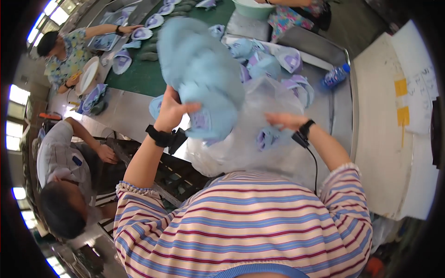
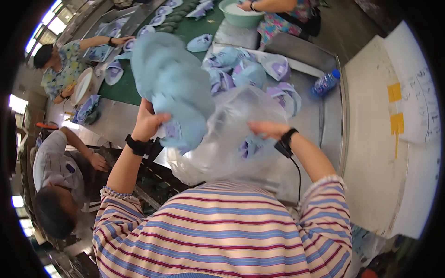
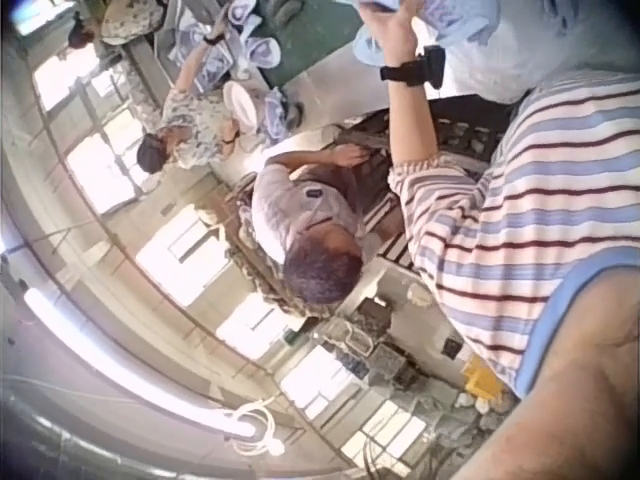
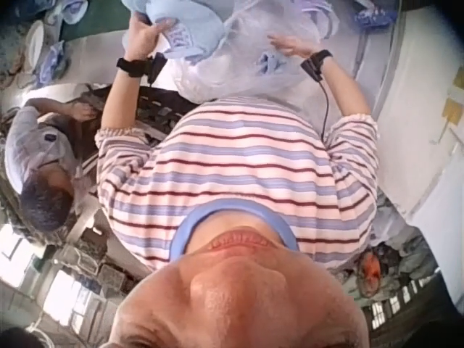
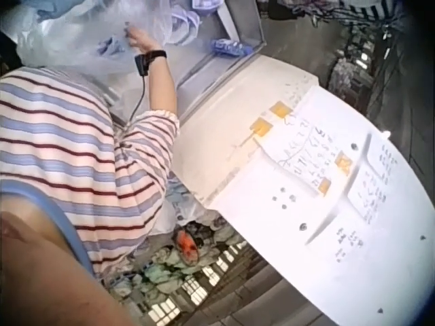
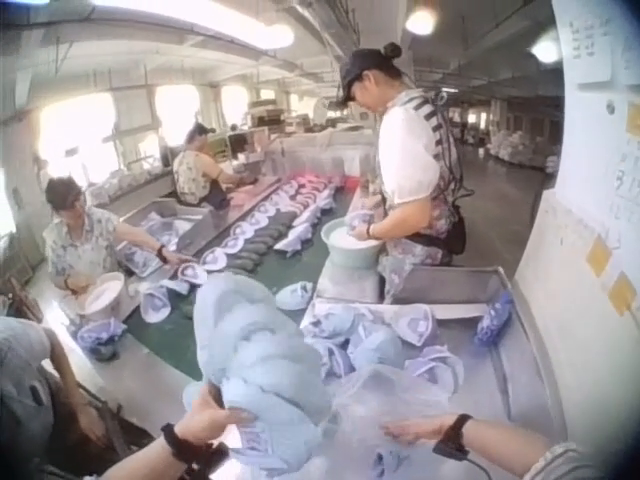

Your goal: Pack blue shoe uppers into clear plastic bags in an assembly line setting.

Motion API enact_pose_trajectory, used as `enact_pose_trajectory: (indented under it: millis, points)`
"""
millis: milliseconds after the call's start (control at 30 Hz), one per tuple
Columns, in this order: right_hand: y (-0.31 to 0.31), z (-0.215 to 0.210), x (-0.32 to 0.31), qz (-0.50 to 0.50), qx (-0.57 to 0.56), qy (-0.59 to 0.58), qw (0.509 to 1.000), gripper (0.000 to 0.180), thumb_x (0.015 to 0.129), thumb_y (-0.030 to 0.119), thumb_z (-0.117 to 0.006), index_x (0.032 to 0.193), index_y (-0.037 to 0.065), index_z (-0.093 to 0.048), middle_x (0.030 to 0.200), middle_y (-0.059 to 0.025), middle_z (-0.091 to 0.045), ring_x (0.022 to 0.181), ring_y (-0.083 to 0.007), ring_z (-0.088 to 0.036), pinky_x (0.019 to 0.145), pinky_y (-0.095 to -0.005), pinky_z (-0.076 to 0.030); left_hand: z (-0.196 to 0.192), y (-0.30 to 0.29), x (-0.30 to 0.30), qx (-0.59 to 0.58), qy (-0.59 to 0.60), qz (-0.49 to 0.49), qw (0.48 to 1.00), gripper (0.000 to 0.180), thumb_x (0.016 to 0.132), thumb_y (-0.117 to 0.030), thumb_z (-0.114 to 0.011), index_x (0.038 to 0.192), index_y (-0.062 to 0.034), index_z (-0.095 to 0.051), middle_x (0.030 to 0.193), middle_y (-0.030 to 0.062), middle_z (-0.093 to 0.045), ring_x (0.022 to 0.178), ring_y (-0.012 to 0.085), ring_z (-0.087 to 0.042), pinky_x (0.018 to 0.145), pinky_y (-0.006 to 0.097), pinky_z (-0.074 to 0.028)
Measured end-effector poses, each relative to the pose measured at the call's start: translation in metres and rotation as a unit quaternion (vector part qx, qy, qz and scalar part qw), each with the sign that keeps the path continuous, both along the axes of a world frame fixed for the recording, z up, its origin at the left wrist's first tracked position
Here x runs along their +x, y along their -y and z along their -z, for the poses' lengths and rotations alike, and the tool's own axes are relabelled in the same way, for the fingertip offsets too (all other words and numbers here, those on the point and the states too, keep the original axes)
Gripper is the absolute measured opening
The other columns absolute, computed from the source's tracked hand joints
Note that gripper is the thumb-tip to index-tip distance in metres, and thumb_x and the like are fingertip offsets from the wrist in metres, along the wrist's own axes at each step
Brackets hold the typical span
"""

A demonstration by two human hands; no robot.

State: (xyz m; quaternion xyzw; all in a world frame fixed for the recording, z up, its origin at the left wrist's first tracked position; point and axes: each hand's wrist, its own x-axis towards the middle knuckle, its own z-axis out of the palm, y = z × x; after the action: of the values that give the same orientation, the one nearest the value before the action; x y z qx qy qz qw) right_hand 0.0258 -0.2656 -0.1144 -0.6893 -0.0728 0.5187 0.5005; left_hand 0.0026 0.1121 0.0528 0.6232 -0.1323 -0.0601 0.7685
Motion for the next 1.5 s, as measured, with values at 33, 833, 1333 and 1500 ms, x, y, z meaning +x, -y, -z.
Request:
enact_pose_trajectory:
  millis: [33, 833, 1333, 1500]
  points:
    - [-0.003, -0.005, -0.008, -0.135, -0.036, 0.139, 0.980, 0.070, 0.083, 0.056, -0.042, 0.137, 0.014, -0.026, 0.137, -0.0084, -0.032, 0.120, -0.0218, -0.039, 0.095, -0.0409, -0.033, -0.001, -0.003, 0.006, -0.064, -0.013, -0.043, 0.997, 0.071, 0.065, -0.002, -0.072, 0.124, -0.0031, -0.031, 0.119, 0.0106, -0.046, 0.111, 0.0221, -0.045, 0.094, 0.035, -0.037]
    - [-0.120, -0.175, -0.011, 0.066, 0.315, 0.587, 0.743, 0.019, 0.060, -0.002, -0.070, 0.071, 0.011, -0.061, 0.141, -0.0195, -0.014, 0.128, -0.0376, -0.023, 0.091, -0.0485, -0.040, 0.004, 0.025, 0.042, -0.229, 0.047, -0.255, 0.938, 0.043, 0.088, -0.024, -0.054, 0.120, 0.0005, -0.041, 0.117, 0.0086, -0.050, 0.101, 0.0187, -0.051, 0.087, 0.032, -0.041]
    - [-0.104, -0.182, -0.016, 0.072, 0.169, 0.740, 0.647, 0.026, 0.048, -0.007, -0.061, 0.066, 0.011, -0.057, 0.079, -0.0048, -0.046, 0.096, -0.0335, -0.044, 0.079, -0.0443, -0.040, 0.030, 0.030, 0.047, -0.179, 0.058, -0.137, 0.973, 0.035, 0.088, -0.027, -0.053, 0.114, -0.0042, -0.049, 0.106, 0.0040, -0.057, 0.093, 0.0136, -0.053, 0.080, 0.028, -0.043]
    - [-0.089, -0.217, 0.002, 0.046, 0.163, 0.693, 0.701, 0.023, 0.047, -0.006, -0.063, 0.061, 0.010, -0.055, 0.074, -0.0042, -0.045, 0.117, -0.0391, -0.037, 0.091, -0.0501, -0.032, 0.041, 0.018, 0.047, -0.019, 0.163, -0.107, 0.981, 0.027, 0.087, -0.019, -0.054, 0.107, -0.0013, -0.054, 0.103, 0.0040, -0.057, 0.092, 0.0140, -0.052, 0.080, 0.028, -0.041]
